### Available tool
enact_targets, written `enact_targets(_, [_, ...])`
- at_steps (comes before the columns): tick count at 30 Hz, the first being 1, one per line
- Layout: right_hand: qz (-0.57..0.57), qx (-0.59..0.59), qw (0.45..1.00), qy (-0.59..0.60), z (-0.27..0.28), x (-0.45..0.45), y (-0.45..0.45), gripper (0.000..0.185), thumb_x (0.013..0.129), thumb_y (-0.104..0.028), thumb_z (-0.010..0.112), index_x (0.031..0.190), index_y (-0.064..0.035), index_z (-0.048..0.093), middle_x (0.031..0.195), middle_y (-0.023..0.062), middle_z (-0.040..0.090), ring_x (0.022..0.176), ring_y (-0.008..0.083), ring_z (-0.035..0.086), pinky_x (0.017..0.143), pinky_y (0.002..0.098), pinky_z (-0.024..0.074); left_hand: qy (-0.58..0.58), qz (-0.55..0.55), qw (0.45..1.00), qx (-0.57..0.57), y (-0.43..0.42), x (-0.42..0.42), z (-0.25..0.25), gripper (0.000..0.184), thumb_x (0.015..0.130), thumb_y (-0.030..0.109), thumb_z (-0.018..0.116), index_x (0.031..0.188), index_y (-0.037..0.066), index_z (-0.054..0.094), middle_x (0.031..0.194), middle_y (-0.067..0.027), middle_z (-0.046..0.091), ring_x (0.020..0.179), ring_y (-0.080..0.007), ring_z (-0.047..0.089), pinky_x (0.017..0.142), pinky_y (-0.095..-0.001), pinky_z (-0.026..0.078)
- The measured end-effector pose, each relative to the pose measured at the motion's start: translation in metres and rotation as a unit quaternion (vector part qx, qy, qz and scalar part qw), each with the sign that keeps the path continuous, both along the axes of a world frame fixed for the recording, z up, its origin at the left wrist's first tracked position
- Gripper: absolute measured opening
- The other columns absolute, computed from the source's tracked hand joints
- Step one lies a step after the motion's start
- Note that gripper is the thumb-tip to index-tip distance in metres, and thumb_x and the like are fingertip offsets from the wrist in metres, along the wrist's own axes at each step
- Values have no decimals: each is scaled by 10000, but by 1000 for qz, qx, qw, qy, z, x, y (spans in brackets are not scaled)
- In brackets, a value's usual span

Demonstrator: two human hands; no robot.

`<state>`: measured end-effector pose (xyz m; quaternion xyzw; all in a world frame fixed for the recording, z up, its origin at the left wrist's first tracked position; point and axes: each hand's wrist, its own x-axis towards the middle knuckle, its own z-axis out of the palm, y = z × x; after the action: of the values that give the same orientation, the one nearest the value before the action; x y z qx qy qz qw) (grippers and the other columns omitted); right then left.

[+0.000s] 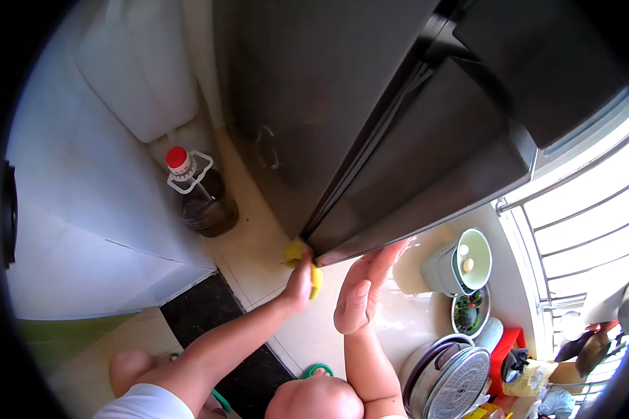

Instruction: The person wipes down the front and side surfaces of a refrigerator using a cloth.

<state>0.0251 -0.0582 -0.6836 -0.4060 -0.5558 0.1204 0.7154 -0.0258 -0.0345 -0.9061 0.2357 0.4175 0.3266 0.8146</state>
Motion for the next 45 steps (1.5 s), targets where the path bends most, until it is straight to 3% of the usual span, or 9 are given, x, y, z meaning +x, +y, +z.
enact_targets(4, [-28,26,999,16,1,-10,7,743,998,-377,362,1518,-26,-37,1602,104,35,1469,234,80,1173,373,58,-99,-107,966,213,-21,-28,144,581,1037,418,297,1453,22,209,1467,-95,257,1341,-197,257,1112,-318,182])
enact_targets(8, [-14,-45,997,62,-8,-4,-11,781,960,-358,358,1490,57,-39,1594,164,-40,1470,279,-3,1163,385,0,-110,-179,793,571,11,-46,251,605,994,471,303,1401,24,332,1415,-193,307,1338,-338,264,1128,-487,119])
enact_targets(12, [-15,-94,970,222,-9,3,-18,754,968,-405,376,1530,-56,14,1568,147,156,1436,295,183,1158,389,172,142,104,535,826,69,-19,316,475,928,465,436,1263,159,574,1428,-197,381,1321,-449,297,1104,-557,203])
enact_targets(15, [25,-7,1000,-7,-2,9,-10,750,988,-403,320,1502,33,-8,1600,117,23,1473,238,44,1175,366,43,158,140,532,820,92,-15,302,428,906,420,512,1239,165,594,1411,-173,416,1310,-440,325,1091,-552,235])
enact_targets(18, [19,-23,999,-17,0,3,-11,740,995,-398,316,1501,29,-13,1603,109,-35,1476,230,-16,1171,359,-22,109,165,696,690,99,2,231,428,859,342,597,1219,110,600,1453,-180,376,1347,-410,299,1103,-534,236])
enact_targets(26, [-19,-8,999,-30,-1,-6,0,736,990,-384,328,1505,20,-7,1584,155,-155,1459,257,-168,1144,401,-115,155,-73,916,364,85,-28,74,544,1027,303,243,1452,-36,220,1503,-253,191,1405,-401,181,1170,-406,66])
enact_targets(32, [-6,-15,999,-34,3,-3,-4,715,994,-372,316,1507,18,7,1584,169,-138,1456,272,-176,1140,411,-121,121,-68,906,399,67,-22,163,637,1038,390,239,1467,-55,84,1521,-215,139,1436,-294,78,1164,-338,59])
enact_targets(36, [-17,-11,998,-52,1,-2,-2,714,995,-374,312,1506,20,7,1582,180,-138,1454,286,-181,1139,420,-121,119,-78,811,567,80,-28,246,707,999,544,240,1346,-49,410,1519,-329,-17,1411,-464,-100,1127,-551,-80])
enact_targets(45, [-70,-97,982,-148,3,12,-18,706,1003,-371,344,1510,17,43,1576,231,-76,1468,337,-87,1157,441,-28,177,81,570,798,117,-21,297,535,943,455,406,1284,69,551,1476,-251,214,1307,-515,191,1088,-590,109])
